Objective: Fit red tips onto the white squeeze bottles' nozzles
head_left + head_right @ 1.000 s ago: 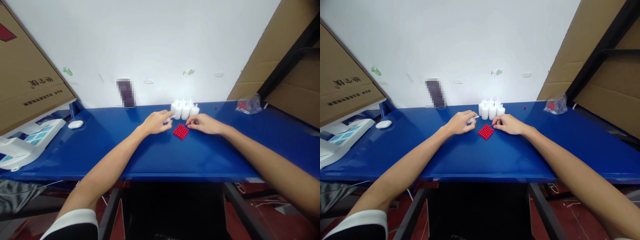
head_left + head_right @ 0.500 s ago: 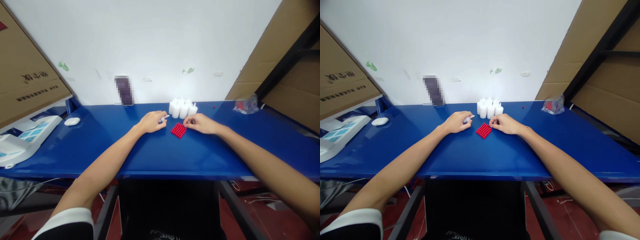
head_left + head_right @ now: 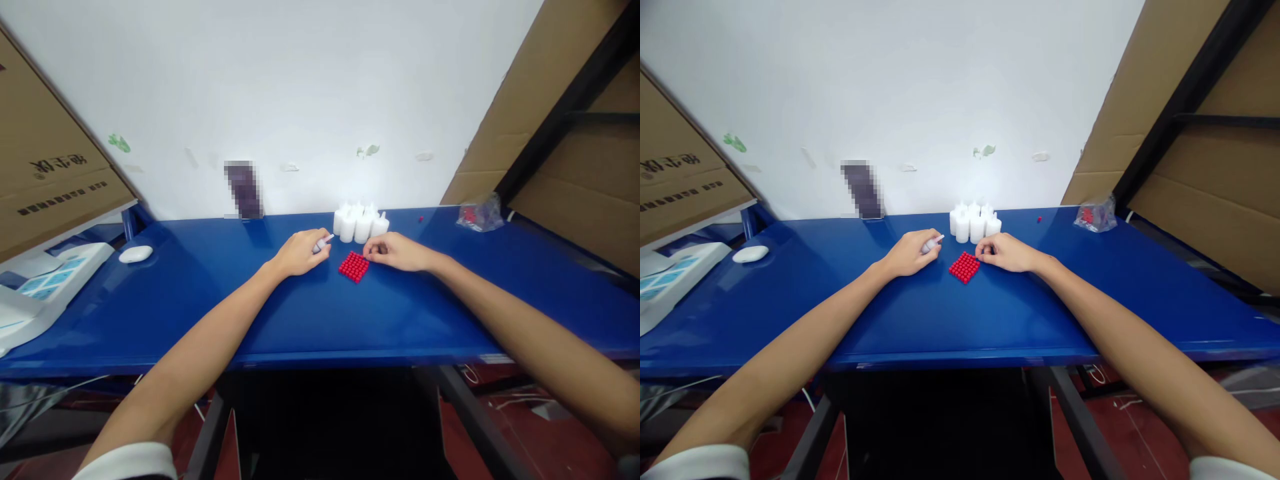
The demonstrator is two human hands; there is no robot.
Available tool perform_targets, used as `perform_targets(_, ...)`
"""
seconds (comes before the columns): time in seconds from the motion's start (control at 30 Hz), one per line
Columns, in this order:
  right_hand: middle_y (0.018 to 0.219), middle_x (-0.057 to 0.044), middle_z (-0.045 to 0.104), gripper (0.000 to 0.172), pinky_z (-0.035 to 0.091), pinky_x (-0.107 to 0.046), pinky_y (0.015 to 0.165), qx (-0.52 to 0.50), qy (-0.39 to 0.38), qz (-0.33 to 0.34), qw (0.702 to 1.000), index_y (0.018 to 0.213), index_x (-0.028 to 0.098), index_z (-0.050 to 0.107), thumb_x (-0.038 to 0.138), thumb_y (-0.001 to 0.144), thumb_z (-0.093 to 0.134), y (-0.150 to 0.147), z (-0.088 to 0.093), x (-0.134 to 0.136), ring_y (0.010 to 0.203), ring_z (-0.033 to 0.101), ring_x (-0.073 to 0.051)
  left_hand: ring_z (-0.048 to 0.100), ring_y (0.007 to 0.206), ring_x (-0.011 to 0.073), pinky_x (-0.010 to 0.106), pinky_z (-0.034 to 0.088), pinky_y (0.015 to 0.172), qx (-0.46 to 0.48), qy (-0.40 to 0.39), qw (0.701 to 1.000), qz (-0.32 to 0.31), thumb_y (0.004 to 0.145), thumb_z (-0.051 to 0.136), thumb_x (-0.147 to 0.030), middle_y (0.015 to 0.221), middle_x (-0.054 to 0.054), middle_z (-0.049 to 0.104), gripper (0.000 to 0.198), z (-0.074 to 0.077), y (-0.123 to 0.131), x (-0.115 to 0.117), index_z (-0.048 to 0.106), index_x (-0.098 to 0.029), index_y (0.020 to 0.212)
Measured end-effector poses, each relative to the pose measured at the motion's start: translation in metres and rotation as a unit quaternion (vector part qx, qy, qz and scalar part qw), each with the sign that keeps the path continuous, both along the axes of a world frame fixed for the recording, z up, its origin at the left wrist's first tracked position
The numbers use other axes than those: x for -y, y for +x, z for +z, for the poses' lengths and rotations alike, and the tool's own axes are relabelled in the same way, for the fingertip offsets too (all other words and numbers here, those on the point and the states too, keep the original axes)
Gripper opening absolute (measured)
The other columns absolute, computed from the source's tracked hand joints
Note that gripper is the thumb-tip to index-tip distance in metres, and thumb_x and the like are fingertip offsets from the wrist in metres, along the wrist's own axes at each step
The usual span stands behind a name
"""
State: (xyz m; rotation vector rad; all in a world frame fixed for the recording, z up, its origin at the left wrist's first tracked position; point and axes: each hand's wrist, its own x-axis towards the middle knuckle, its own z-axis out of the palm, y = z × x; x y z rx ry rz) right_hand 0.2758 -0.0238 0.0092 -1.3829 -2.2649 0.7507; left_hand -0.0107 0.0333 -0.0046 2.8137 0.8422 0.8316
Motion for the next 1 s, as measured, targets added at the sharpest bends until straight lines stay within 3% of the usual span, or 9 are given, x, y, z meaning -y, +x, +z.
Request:
perform_targets(0.17,0.070,0.000,0.065,0.018,0.043,-0.032,0.067,0.012,0.037,-0.018,0.999,0.089,0.019,0.071,0.024,0.081,0.056,0.000,0.001,0.002,0.064,0.057,-0.017,0.062,0.068,0.0152,0.027,0.045,0.066,0.030,-0.043,0.998,0.026,0.095,0.056,-0.042,0.082,0.000,0.071,0.029,0.001,0.002,0.004,0.063,-0.020,0.112)
perform_targets(0.3,0.068,0.000,0.064,0.019,0.042,-0.032,0.067,0.015,0.065,-0.019,0.998,0.089,0.019,0.071,0.023,0.081,0.054,-0.003,-0.001,0.002,0.062,0.056,-0.016,0.060,0.063,0.0135,0.026,0.044,0.063,0.054,-0.069,0.996,0.017,0.093,0.058,-0.047,0.076,-0.001,0.069,0.030,0.002,0.007,0.012,0.064,-0.019,0.101)
perform_targets(0.5,0.064,0.001,0.061,0.021,0.040,-0.032,0.065,0.029,0.091,-0.015,0.995,0.089,0.018,0.070,0.025,0.083,0.051,-0.006,-0.004,0.003,0.060,0.055,-0.017,0.059,0.063,0.0124,0.025,0.043,0.063,0.074,-0.089,0.993,-0.010,0.097,0.052,-0.045,0.076,0.000,0.069,0.033,0.003,0.014,0.020,0.067,-0.017,0.102)
perform_targets(0.83,0.062,0.002,0.060,0.020,0.039,-0.031,0.065,0.006,0.140,-0.024,0.990,0.089,0.019,0.069,0.023,0.084,0.051,-0.009,-0.003,0.004,0.057,0.052,-0.016,0.060,0.066,0.0133,0.026,0.043,0.064,0.056,-0.067,0.996,-0.028,0.101,0.051,-0.046,0.081,0.001,0.071,0.032,0.003,0.012,0.020,0.066,-0.018,0.103)
perform_targets(1.0,0.066,0.001,0.059,0.025,0.039,-0.032,0.064,-0.073,0.184,-0.040,0.979,0.093,0.021,0.065,0.041,0.098,0.051,-0.022,0.004,0.017,0.060,0.052,-0.016,0.067,0.079,0.0175,0.028,0.046,0.069,0.014,-0.015,0.999,-0.045,0.104,0.052,-0.052,0.097,0.005,0.075,0.037,0.003,0.019,0.028,0.065,-0.019,0.115)
